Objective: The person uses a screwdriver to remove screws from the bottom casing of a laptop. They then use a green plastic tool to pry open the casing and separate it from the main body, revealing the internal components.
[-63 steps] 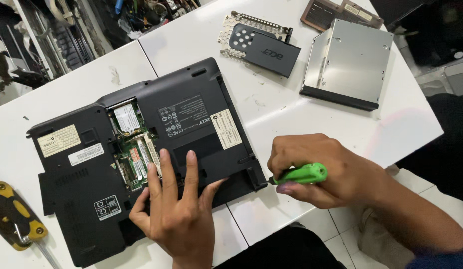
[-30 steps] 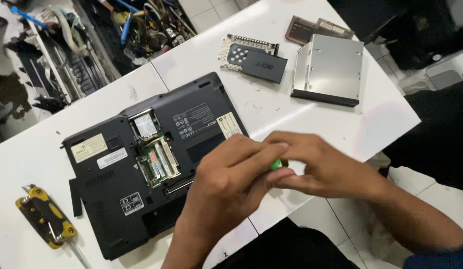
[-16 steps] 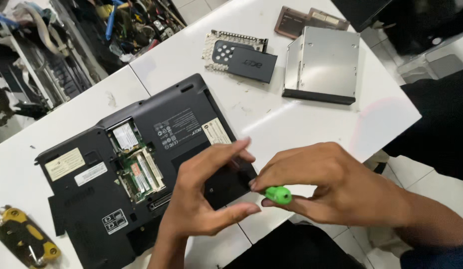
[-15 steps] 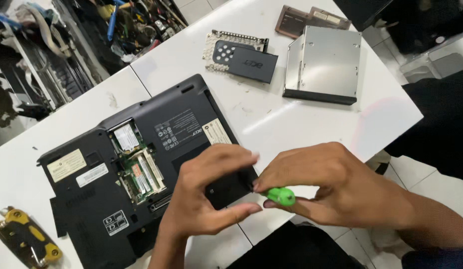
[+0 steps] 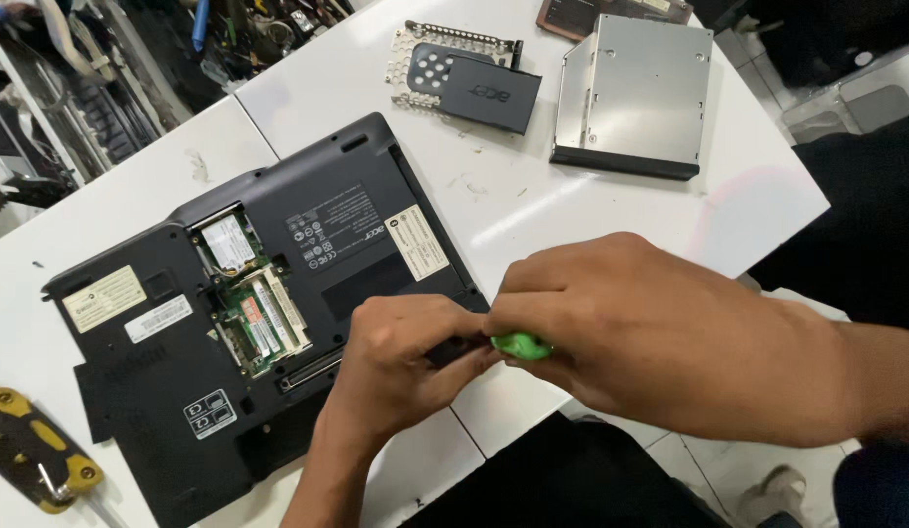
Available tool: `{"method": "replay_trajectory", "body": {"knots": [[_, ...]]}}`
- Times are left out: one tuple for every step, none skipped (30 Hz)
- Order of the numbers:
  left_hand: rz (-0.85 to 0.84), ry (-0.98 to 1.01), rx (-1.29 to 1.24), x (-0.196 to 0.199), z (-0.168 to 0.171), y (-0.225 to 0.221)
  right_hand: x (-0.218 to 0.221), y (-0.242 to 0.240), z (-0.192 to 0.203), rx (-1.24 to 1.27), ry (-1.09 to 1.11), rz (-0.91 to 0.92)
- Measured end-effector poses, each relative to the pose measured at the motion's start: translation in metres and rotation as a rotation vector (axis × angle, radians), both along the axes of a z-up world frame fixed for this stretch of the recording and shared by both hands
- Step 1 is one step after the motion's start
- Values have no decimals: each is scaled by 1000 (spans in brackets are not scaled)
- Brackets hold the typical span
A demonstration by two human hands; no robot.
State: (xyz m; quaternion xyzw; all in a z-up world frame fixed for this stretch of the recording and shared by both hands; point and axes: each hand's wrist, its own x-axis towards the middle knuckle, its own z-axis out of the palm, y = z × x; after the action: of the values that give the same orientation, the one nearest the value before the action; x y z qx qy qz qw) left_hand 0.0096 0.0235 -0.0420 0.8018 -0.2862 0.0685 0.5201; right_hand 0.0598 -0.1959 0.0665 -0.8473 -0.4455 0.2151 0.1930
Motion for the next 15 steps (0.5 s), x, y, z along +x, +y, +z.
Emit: {"method": "replay_trajectory", "body": {"knots": [[4,-11,4,0,-1,2,1,2,4,4,-11,4],[12,-2,-2,0,-1,3,2,3,9,-71,-32,99],[18,15,-14,-2,-3,3,2,4,13,-151,-45,191],[19,12,-15,-2,-3,3,0,5,12,-153,-48,192],[11,-5,-6,-2,-3,3,0,8,11,-271,-65,270],[4,-22,4,-1,-2,4,1,12,10,-390,-82,346],[11,-28,15,-1,-5,2,-2,9,6,-379,-92,351],[-15,26,21,-2,-6,2,-5,7,2,-424,-62,341],[-14,74,47,-3,-4,10,-4,13,-2,-449,-48,354],[19,61,77,-3,3,10,-7,8,-9,-420,-74,381],[6,51,-8,-6,6,8,-10,2,-18,-542,-58,310],[-8,39,-93,-6,7,5,-11,-6,-30,-663,-45,237],[3,36,-90,-9,4,4,-14,-9,-33,-660,-52,246],[27,1,-67,-10,1,1,-16,-13,-37,-615,-76,209],[51,-36,-50,-12,-3,-2,-18,-18,-39,-575,-102,171]]}}
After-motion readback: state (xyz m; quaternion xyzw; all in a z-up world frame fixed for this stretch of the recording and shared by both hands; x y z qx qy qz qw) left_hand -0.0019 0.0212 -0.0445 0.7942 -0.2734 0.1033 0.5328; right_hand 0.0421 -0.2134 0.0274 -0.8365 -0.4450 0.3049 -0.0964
